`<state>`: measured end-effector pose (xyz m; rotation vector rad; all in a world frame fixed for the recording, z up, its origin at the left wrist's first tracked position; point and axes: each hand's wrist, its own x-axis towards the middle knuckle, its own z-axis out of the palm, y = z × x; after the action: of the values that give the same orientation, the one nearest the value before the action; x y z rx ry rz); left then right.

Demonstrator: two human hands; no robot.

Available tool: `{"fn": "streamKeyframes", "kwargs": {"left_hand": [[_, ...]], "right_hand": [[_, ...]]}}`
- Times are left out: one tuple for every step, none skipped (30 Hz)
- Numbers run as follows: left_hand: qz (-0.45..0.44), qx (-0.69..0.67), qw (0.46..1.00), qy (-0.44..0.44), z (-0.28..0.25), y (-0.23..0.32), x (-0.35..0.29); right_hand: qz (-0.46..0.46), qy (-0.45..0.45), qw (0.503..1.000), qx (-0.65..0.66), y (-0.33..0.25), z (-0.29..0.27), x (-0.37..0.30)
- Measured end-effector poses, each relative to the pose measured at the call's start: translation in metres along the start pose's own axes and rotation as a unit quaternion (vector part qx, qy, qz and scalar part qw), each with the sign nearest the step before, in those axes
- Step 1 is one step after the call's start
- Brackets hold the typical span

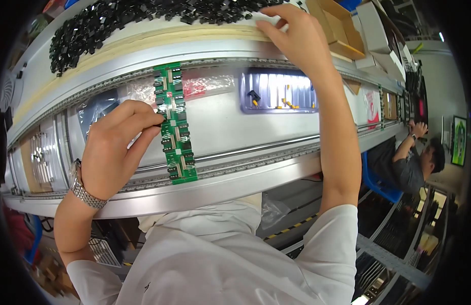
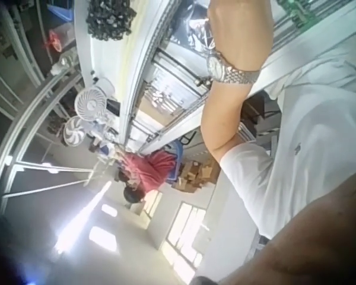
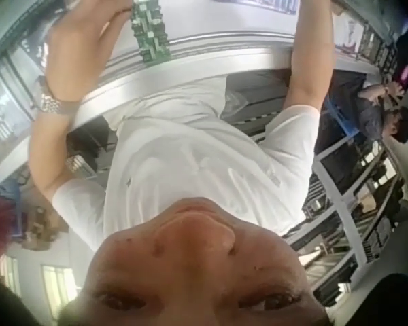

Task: The person assembles circuit boards along an assembly line by placing a circuit board on the rail, inserting small electronic components into it by hand, and sliding the assembled board down the track.

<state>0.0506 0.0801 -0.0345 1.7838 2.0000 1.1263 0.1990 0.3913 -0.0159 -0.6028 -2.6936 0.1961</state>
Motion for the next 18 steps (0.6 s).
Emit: {"fn": "streamKeyframes", "kwargs": {"left_hand": [[-0.003,0.007,1.0,-0.002,0.001,0.0,-0.001],[-0.008,0.015,1.0,-0.005,0.001,0.0,-0.001],[-0.013,0.024,0.999,-0.017,-0.002,0.002,-0.002],[-0.011,0.025,0.999,-0.017,-0.004,0.003,-0.001],[-0.011,0.025,0.999,-0.021,-0.004,0.002,-0.001],[-0.007,0.025,0.999,-0.025,-0.003,0.001,0.002],[-0.003,0.024,0.999,-0.029,-0.003,0.001,0.003],[-0.007,0.031,0.999,-0.043,-0.002,0.002,0.002],[-0.005,0.043,0.998,-0.044,-0.001,0.002,0.002],[-0.003,0.055,0.997,-0.045,0.001,0.003,0.001],[0.001,0.064,0.997,-0.045,0.002,0.004,0.001],[0.007,0.072,0.996,-0.046,0.003,0.004,0.001],[0.008,0.078,0.995,-0.059,0.004,0.005,0.001],[0.01,0.085,0.994,-0.062,0.005,0.006,0.001],[0.014,0.089,0.994,-0.064,0.007,0.008,0.002],[0.018,0.093,0.993,-0.065,0.008,0.01,0.003],[0.023,0.096,0.993,-0.067,0.009,0.011,0.005],[0.022,0.099,0.992,-0.073,0.009,0.012,0.003]], "right_hand": [[0.05,-0.028,0.998,0.026,-0.011,0.004,0.005],[0.098,-0.058,0.992,0.053,-0.015,0.008,0.008],[0.089,-0.045,0.994,0.052,-0.011,0.015,0.008],[0.08,-0.033,0.995,0.052,-0.005,0.023,0.009],[0.089,-0.036,0.993,0.069,-0.001,0.031,0.011],[0.13,-0.055,0.986,0.091,0.006,0.033,0.018],[0.172,-0.075,0.976,0.113,0.012,0.033,0.02],[0.144,-0.07,0.985,0.063,0.018,0.034,0.017],[0.117,-0.064,0.991,0.012,0.022,0.034,0.013],[0.126,-0.064,0.99,0.025,0.012,0.032,0.008],[0.099,0.003,0.984,0.145,-0.006,0.022,-0.001],[0.072,0.074,0.96,0.26,-0.017,0.016,-0.006],[0.082,0.078,0.957,0.268,-0.017,0.016,-0.008],[0.06,0.084,0.964,0.246,-0.016,0.016,-0.011],[0.039,0.088,0.971,0.22,-0.014,0.014,-0.014],[0.018,0.091,0.977,0.193,-0.011,0.012,-0.017],[-0.002,0.094,0.982,0.166,-0.008,0.012,-0.021],[0.002,0.096,0.981,0.171,-0.008,0.014,-0.021]]}}
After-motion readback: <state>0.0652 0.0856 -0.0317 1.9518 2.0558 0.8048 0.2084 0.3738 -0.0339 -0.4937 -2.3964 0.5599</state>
